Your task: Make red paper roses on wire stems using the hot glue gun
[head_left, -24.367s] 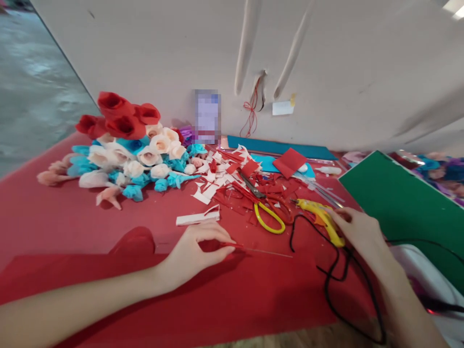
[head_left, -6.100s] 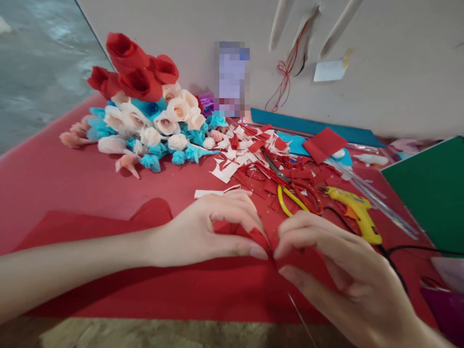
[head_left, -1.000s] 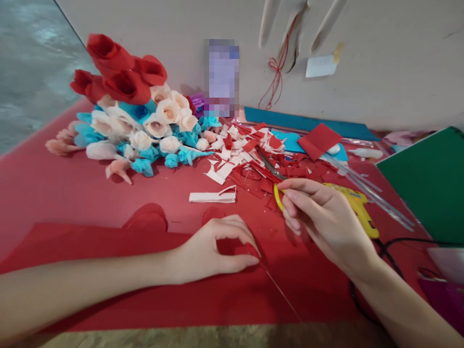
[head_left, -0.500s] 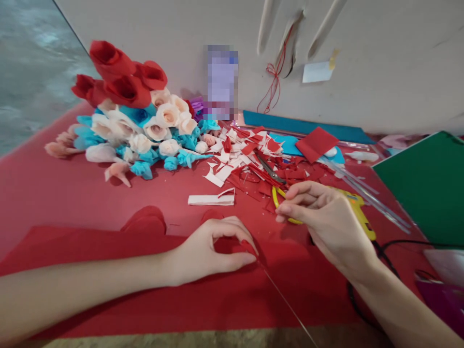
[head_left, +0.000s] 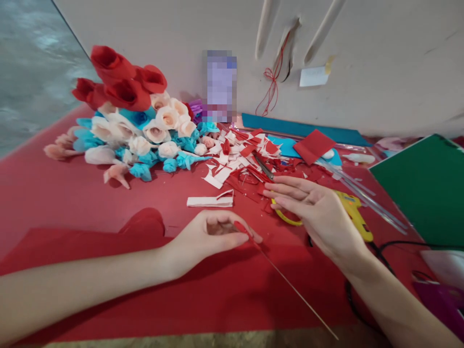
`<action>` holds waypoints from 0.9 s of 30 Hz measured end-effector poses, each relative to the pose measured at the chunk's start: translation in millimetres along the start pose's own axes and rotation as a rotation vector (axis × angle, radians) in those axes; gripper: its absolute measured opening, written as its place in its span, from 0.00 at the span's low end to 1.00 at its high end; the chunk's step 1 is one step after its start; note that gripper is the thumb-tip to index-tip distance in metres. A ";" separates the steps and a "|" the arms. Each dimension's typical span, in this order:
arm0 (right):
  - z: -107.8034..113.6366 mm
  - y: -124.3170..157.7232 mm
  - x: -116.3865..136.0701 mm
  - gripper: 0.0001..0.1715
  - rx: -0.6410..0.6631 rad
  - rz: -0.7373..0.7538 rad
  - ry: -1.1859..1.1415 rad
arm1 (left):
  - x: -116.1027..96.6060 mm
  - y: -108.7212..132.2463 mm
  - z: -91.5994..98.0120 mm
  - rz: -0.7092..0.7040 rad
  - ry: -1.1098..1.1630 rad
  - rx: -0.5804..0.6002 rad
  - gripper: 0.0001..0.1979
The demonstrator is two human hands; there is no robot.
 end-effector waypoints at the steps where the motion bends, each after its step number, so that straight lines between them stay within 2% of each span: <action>1: 1.3 -0.1 0.5 0.17 -0.034 0.037 0.093 | -0.6 0.1 0.1 -0.003 0.004 0.003 0.03; 4: 5.2 -1.3 2.0 0.11 -0.168 0.193 0.467 | -1.6 1.0 0.8 -0.006 0.014 -0.004 0.03; 6: 5.6 -2.3 1.9 0.06 -0.213 0.301 0.631 | -1.6 1.6 1.3 0.005 0.020 -0.019 0.03; 10: 0.3 -1.2 2.3 0.10 -0.127 0.392 0.714 | -2.0 1.4 0.7 0.020 0.024 -0.044 0.02; 15: -13.3 11.1 13.3 0.05 0.005 0.322 0.663 | -2.2 -0.5 0.7 0.046 0.062 -0.121 0.05; 20: -26.1 24.9 19.3 0.06 0.117 0.228 0.524 | -3.1 1.4 -0.6 0.078 0.069 -0.144 0.05; 23: -28.5 28.8 18.1 0.04 0.181 0.195 0.468 | -4.9 3.1 -2.7 0.090 0.065 -0.122 0.04; 27: -27.5 28.1 12.6 0.07 0.285 0.096 0.422 | -5.9 4.1 -6.0 0.102 0.089 -0.059 0.05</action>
Point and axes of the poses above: each hand's wrist, its own y-axis away from the middle knuckle, its own z-axis out of the back of the hand, x = y × z, the point moved 3 cm from there along -y, towards the middle knuckle
